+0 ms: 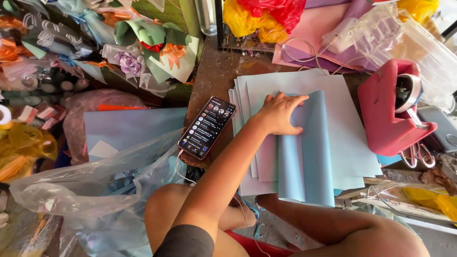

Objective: The person folds a sheet of light blue paper in half and then rolls it into a cylindrical shape. They secure the rolled paper with a rubber band and then use a smartphone to type a message. The person repeats the folding and rolling process with another sheet of paper.

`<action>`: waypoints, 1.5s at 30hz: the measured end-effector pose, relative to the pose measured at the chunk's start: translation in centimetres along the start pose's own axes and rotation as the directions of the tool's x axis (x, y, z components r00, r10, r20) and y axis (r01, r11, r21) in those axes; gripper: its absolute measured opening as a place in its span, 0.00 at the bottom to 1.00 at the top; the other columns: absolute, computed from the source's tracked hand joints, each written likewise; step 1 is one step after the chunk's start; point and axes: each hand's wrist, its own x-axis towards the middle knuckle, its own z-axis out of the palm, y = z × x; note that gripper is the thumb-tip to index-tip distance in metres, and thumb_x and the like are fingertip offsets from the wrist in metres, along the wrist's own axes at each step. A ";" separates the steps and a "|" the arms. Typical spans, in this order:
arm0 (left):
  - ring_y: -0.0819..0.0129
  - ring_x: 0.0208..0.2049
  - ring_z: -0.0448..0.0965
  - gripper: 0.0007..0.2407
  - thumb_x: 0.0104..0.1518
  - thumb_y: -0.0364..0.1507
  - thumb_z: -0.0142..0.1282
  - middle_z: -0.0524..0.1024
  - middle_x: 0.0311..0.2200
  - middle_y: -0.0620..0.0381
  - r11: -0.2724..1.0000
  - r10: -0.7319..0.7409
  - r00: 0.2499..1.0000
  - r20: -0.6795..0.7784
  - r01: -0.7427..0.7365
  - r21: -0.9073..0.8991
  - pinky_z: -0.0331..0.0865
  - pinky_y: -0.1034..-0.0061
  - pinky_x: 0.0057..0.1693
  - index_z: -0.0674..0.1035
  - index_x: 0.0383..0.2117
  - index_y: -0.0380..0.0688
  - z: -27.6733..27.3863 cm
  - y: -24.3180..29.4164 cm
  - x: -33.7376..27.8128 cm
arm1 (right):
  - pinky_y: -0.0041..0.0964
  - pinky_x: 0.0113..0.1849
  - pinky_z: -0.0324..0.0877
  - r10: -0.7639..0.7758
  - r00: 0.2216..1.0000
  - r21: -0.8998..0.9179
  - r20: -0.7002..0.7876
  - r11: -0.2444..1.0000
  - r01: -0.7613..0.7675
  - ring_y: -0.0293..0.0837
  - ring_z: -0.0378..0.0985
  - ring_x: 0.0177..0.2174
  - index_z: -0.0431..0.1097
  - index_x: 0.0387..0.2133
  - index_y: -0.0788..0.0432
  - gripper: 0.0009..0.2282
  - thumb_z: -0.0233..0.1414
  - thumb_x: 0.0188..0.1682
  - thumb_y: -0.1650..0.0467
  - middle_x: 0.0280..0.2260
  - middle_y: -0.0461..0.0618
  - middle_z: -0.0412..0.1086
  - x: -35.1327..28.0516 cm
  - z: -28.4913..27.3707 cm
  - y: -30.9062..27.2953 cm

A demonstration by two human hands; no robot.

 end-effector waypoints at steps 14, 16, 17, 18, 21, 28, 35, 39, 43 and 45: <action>0.63 0.62 0.66 0.49 0.40 0.53 0.67 0.72 0.60 0.68 1.000 0.004 1.000 -0.024 -0.004 -0.008 0.58 0.61 0.61 0.49 0.71 0.65 -0.4 -0.4 0.3 | 0.30 0.17 0.63 0.371 0.910 0.287 0.185 0.865 -0.411 0.46 0.77 0.21 0.56 0.53 0.59 0.15 0.46 0.54 0.72 0.31 0.62 0.77 19.0 16.9 8.1; 0.64 0.61 0.67 0.50 0.39 0.52 0.68 0.72 0.60 0.69 1.000 -0.008 1.000 -0.018 0.008 -0.009 0.58 0.62 0.59 0.48 0.72 0.65 -0.5 -0.5 0.6 | 0.30 0.16 0.63 0.414 0.884 0.217 0.219 0.862 -0.458 0.46 0.77 0.20 0.57 0.52 0.59 0.14 0.47 0.53 0.72 0.31 0.62 0.77 19.4 17.4 8.2; 0.65 0.61 0.67 0.52 0.39 0.52 0.68 0.71 0.60 0.70 1.000 -0.016 1.000 -0.002 0.015 -0.013 0.58 0.63 0.58 0.46 0.72 0.65 -0.2 -0.5 0.7 | 0.31 0.16 0.63 0.467 0.850 0.144 0.244 0.849 -0.508 0.45 0.77 0.20 0.58 0.50 0.60 0.14 0.48 0.52 0.72 0.30 0.62 0.77 19.4 17.6 8.4; 0.65 0.61 0.67 0.52 0.39 0.52 0.68 0.71 0.60 0.70 1.000 -0.018 1.000 -0.001 0.018 -0.017 0.58 0.63 0.58 0.46 0.72 0.65 -0.2 -0.6 0.7 | 0.31 0.16 0.63 0.470 0.848 0.140 0.246 0.848 -0.511 0.45 0.77 0.20 0.58 0.50 0.60 0.14 0.48 0.52 0.72 0.30 0.62 0.77 19.3 17.8 8.3; 0.64 0.62 0.67 0.54 0.38 0.53 0.69 0.71 0.61 0.71 1.000 -0.015 1.000 0.005 0.015 -0.024 0.57 0.62 0.60 0.44 0.72 0.65 -0.2 -0.6 0.7 | 0.29 0.15 0.63 0.484 0.838 0.107 0.253 0.847 -0.522 0.44 0.78 0.20 0.57 0.51 0.60 0.16 0.51 0.52 0.70 0.30 0.61 0.77 19.3 18.1 8.8; 0.62 0.61 0.67 0.54 0.40 0.51 0.70 0.72 0.61 0.69 0.998 -0.020 1.000 0.008 0.020 -0.052 0.57 0.63 0.59 0.42 0.73 0.64 -0.9 -0.3 0.4 | 0.28 0.12 0.60 0.467 0.864 0.099 0.187 0.866 -0.489 0.45 0.80 0.20 0.58 0.47 0.57 0.15 0.55 0.52 0.66 0.28 0.59 0.77 19.7 18.7 10.0; 0.62 0.61 0.67 0.54 0.41 0.50 0.70 0.72 0.61 0.68 0.997 -0.019 1.000 0.018 0.020 -0.071 0.56 0.62 0.60 0.42 0.73 0.63 -1.0 -0.2 0.1 | 0.25 0.14 0.56 0.472 0.863 0.093 0.178 0.865 -0.493 0.42 0.78 0.20 0.58 0.47 0.56 0.14 0.53 0.52 0.66 0.29 0.55 0.77 19.2 18.4 8.5; 0.63 0.62 0.66 0.54 0.40 0.50 0.71 0.72 0.61 0.69 0.997 -0.027 0.999 0.022 0.028 -0.066 0.56 0.62 0.61 0.43 0.73 0.64 -0.8 -0.2 0.2 | 0.25 0.14 0.55 0.492 0.853 0.045 0.174 0.861 -0.506 0.41 0.78 0.19 0.59 0.47 0.56 0.14 0.53 0.51 0.66 0.29 0.55 0.78 19.4 18.7 8.3; 0.63 0.61 0.66 0.54 0.40 0.50 0.71 0.72 0.61 0.69 0.998 -0.032 0.999 0.023 0.033 -0.062 0.56 0.62 0.60 0.42 0.73 0.64 -0.7 -0.3 0.5 | 0.25 0.13 0.56 0.498 0.855 -0.026 0.142 0.866 -0.500 0.41 0.79 0.18 0.59 0.47 0.56 0.17 0.56 0.49 0.66 0.28 0.54 0.78 19.5 19.1 8.4; 0.63 0.61 0.67 0.54 0.40 0.50 0.71 0.72 0.61 0.69 0.997 -0.038 0.999 0.019 0.039 -0.062 0.56 0.62 0.60 0.42 0.73 0.65 -0.6 -0.4 0.5 | 0.24 0.14 0.57 0.496 0.858 -0.034 0.132 0.868 -0.496 0.41 0.79 0.19 0.59 0.47 0.57 0.17 0.57 0.48 0.66 0.27 0.54 0.78 19.5 19.3 8.6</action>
